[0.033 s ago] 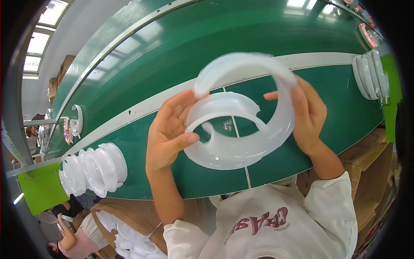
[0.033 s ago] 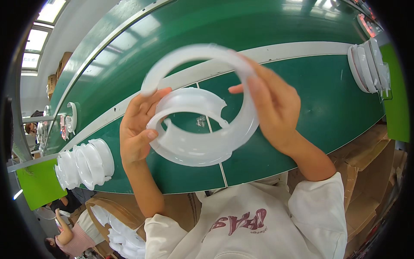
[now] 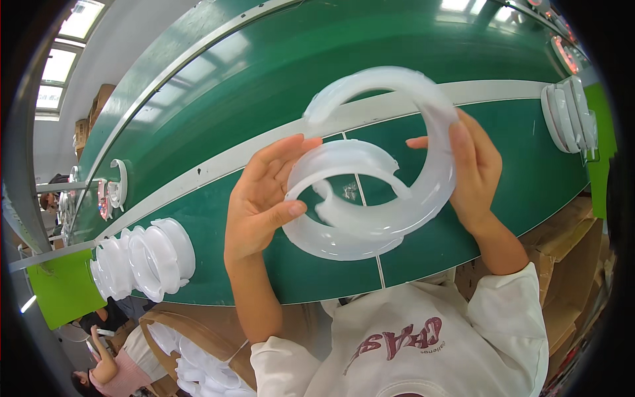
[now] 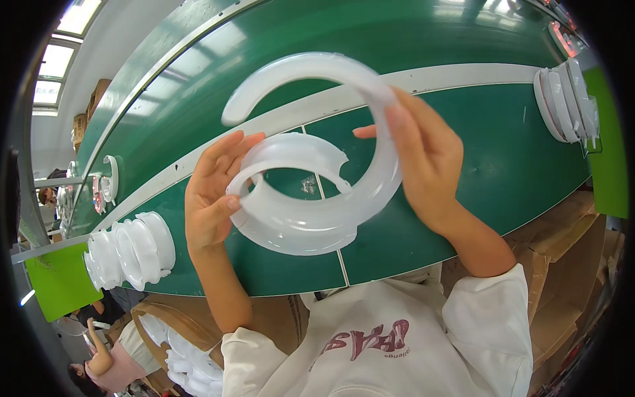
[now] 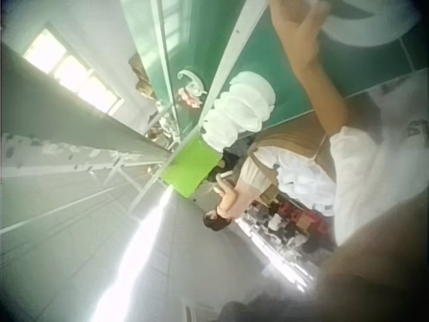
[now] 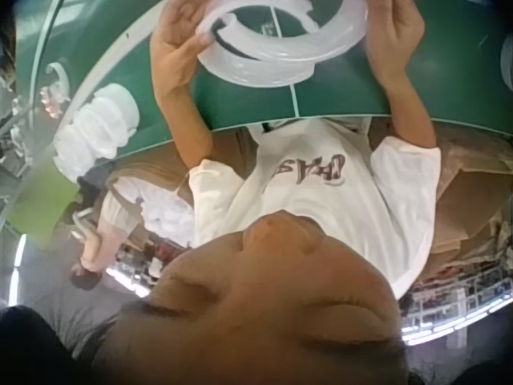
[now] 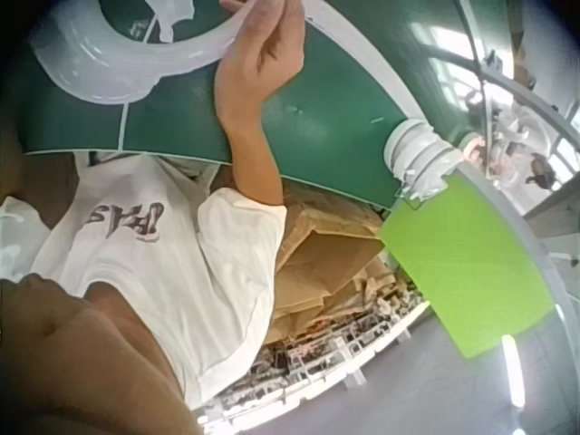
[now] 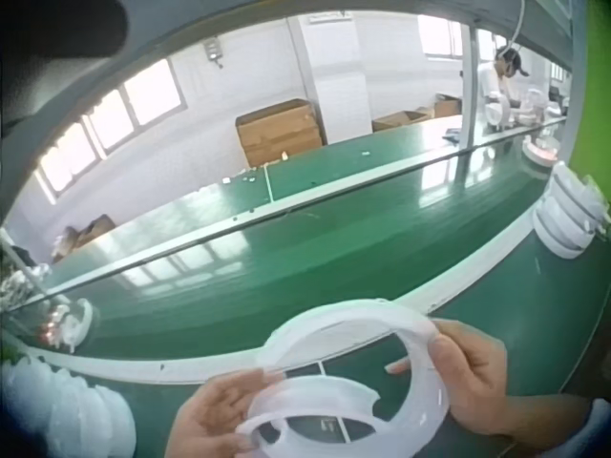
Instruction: The person assembles circular LED light fixtures by hand, combining plastic rings, LED components, and wires.
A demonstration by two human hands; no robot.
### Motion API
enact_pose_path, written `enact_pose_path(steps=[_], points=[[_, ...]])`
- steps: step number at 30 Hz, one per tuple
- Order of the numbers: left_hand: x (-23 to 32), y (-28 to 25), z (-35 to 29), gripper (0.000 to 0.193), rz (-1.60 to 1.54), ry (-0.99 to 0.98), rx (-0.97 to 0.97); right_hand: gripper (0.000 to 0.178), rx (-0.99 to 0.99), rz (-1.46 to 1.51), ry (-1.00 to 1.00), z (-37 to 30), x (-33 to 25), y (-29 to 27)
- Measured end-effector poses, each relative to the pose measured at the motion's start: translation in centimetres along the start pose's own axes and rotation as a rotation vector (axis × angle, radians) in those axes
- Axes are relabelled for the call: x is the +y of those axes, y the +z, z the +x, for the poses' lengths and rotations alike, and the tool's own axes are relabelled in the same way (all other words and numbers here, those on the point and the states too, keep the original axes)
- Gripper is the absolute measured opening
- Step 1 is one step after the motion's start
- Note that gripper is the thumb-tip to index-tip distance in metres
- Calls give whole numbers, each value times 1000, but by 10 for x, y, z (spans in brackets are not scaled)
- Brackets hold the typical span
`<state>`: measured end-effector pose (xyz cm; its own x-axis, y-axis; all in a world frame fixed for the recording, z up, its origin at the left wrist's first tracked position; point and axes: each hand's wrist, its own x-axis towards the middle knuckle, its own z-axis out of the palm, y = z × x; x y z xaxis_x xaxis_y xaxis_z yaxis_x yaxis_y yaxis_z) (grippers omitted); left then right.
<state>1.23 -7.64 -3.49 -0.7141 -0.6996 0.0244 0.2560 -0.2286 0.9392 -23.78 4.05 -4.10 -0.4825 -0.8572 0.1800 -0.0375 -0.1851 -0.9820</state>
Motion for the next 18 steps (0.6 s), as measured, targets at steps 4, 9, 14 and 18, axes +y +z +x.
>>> enact_pose_path(steps=[4, 9, 14, 18], points=[[-4, -2, 4, 81, 84, -30, 24, 40, 47, 156, 71, 10, 12, 0], [-1, -5, 2, 83, 94, -39, 25, 38, -5, 140, 85, 7, 13, 2], [-5, -2, 6, 84, -66, -72, 11, 35, -140, -20, -67, 1, 19, 10], [-5, 0, 6, 81, 3, -44, 79, 34, -317, -144, -129, 1, 22, 10]])
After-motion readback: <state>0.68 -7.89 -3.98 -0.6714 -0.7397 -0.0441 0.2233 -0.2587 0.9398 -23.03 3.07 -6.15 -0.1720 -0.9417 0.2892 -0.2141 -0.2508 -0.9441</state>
